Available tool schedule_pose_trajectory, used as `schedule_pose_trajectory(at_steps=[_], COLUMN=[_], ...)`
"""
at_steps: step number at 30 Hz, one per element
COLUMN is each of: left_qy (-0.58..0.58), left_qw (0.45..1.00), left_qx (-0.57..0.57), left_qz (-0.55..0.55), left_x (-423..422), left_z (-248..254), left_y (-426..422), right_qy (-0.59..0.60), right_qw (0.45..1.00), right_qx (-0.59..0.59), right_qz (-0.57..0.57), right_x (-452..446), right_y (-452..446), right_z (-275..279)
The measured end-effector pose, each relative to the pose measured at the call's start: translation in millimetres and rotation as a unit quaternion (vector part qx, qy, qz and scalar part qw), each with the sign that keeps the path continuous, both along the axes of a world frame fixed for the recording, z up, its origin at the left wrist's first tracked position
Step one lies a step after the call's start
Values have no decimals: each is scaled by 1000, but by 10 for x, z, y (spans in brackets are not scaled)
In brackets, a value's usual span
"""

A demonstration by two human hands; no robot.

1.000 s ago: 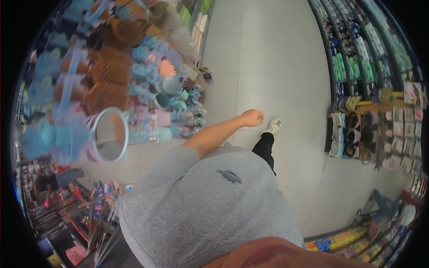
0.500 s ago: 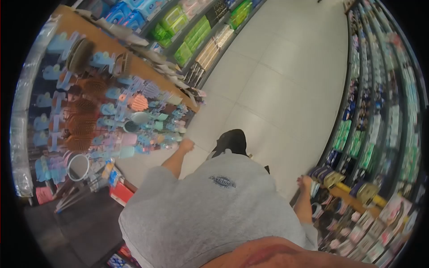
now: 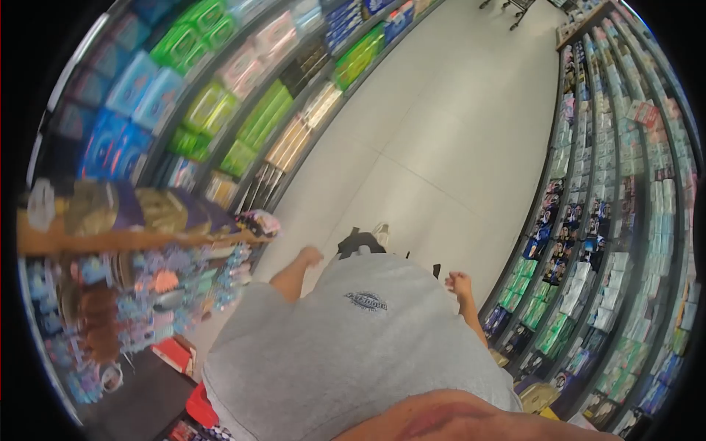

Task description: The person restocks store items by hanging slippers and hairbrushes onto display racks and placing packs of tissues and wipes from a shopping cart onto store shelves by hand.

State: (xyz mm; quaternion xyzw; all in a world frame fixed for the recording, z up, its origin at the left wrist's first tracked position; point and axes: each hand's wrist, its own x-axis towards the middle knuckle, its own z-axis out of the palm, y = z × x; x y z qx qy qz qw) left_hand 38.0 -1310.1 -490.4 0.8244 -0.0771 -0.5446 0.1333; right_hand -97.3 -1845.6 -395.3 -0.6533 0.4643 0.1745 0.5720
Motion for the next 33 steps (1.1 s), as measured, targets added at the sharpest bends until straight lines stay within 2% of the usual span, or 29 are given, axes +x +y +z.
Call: schedule_pose_trajectory(at_steps=[1, 2, 3, 4, 5, 6, 8, 10, 12, 13, 15, 16, 17, 18, 19, 20, 21, 22, 24, 25, 26, 27, 28, 29, 30, 32, 33], left_qy=[-149, -295, -248, -301, -337, -348, -308, -294, -303, -325, -284, -280, -268, -203, -220, -161, -94, -112, -119, -169, -187, -209, -163, -113, -169, -199, -217], left_qw=[989, 955, 964, 946, 919, 895, 876, 876, 877, 878, 923, 937, 954, 978, 975, 983, 990, 993, 992, 974, 956, 931, 882, 810, 890, 960, 975], left_qx=[-20, -25, -14, -52, -100, -169, -283, -306, -321, -311, -221, -166, -90, -27, 12, 74, 90, 25, -37, -62, -70, -83, -83, -83, -109, -70, -37], left_qz=[-17, 7, 90, 111, 180, 220, 239, 228, 191, 162, 136, 126, 103, 28, -14, -40, 52, 15, -13, 141, 216, 289, 435, 569, 410, 185, 35], left_x=[609, 1175, 1758, 2274, 2718, 3100, 3714, 4057, 4366, 4456, 4554, 4568, 4543, 4596, 4625, 4741, 4888, 5060, 5308, 5443, 5556, 5670, 5812, 6001, 6149, 6396, 6535], left_z=[-91, 151, 750, 906, 1182, 1450, 1879, 2007, 1845, 1587, 1283, 909, 750, 701, 519, 332, 582, 540, 386, 390, 458, 528, 760, 859, 830, 329, -50], left_y=[-238, -541, -949, -1229, -1567, -1896, -2490, -2998, -3339, -3477, -3591, -3546, -3491, -3384, -3213, -3034, -2999, -2854, -2750, -2804, -2925, -3047, -3311, -3516, -3578, -3661, -3672], right_qy=[16, 34, 55, 63, 75, 95, 126, 139, 135, 125, 91, 75, 57, 37, 10, -26, -59, -90, -33, 66, 46, -11, -37, -64, -92, -121, -151], right_qw=[999, 999, 998, 997, 992, 983, 975, 979, 991, 989, 967, 954, 939, 923, 901, 868, 833, 801, 873, 974, 978, 987, 989, 989, 988, 986, 983], right_qx=[-22, -24, -24, -6, 13, 29, 49, 45, 12, -13, -71, -88, -103, -119, -139, -168, -198, -230, -174, -78, -81, -97, -112, -111, -110, -103, -90], right_qz=[23, 5, -10, -53, -105, -157, -178, -141, -9, 76, 226, 277, 322, 364, 410, 467, 513, 545, 455, 204, 189, 126, 90, 71, 52, 52, 52], right_x=[17, 55, 56, 47, 60, 183, 291, 523, 859, 1078, 1601, 1892, 2186, 2537, 2921, 3313, 3717, 4200, 5244, 5788, 6312, 6843, 7350, 7847, 8296, 9060, 9391], right_y=[-167, -320, -470, -643, -826, -909, -1211, -1430, -1656, -1766, -2032, -2184, -2340, -2529, -2734, -2963, -3186, -3466, -4021, -4245, -4561, -4705, -4832, -4927, -4994, -5028, -5021], right_z=[-31, 15, 32, 7, -81, 59, -173, -296, -500, -579, -754, -820, -861, -882, -851, -844, -835, -803, -722, -703, -659, -368, -137, 53, 204, 401, 447])
